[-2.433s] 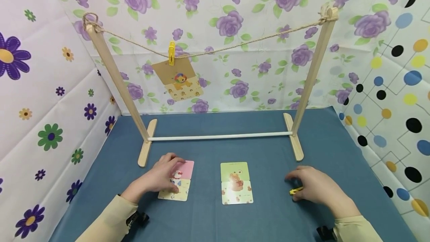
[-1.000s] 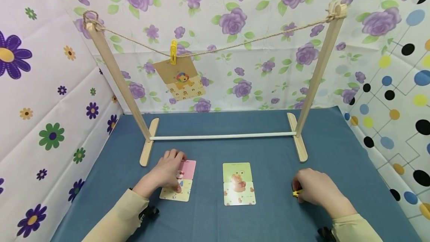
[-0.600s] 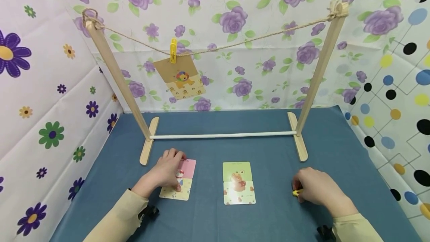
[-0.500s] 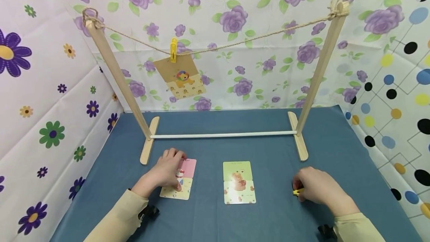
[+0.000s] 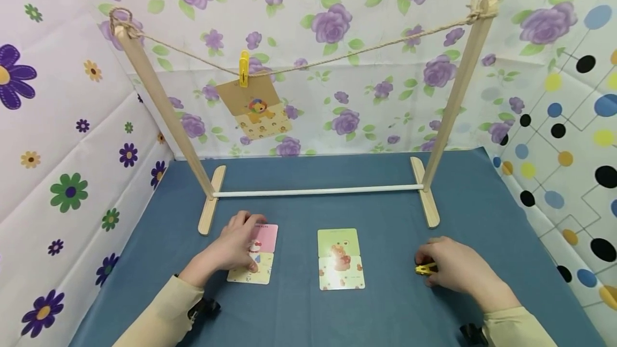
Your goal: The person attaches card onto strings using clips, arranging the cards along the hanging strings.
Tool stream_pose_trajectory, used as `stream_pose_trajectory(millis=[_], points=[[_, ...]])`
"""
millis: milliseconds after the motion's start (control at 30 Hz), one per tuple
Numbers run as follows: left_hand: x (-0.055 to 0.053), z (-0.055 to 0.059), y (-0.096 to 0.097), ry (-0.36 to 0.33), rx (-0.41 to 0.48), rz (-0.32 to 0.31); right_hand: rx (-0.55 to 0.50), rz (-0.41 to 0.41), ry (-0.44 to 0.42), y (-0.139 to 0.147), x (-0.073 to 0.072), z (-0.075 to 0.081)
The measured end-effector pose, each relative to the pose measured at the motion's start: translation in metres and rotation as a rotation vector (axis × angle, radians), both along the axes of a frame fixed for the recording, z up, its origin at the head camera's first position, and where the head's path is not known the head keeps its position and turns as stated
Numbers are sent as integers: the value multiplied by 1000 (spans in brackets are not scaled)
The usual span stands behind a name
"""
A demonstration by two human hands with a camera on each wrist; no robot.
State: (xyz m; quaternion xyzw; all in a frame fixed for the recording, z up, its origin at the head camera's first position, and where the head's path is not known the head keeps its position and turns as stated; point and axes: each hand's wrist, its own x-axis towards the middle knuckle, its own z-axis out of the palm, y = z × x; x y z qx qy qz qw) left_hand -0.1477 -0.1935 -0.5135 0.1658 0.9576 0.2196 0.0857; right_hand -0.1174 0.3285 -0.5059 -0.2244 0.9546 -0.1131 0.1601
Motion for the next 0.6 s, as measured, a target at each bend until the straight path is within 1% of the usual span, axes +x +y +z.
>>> stream_pose_trajectory(millis=[133,333,433,600], points=[[0,2,1,6,-8,-3,14,17,21,0,0,2],[0,2,2,4,17,-5,42,-2,34,1,0,3],[1,1,1,-12,59,-1,40,-16,24,-1,0,2],[1,-2,0,-57,170,23,45,-44,25,-6,1,1]])
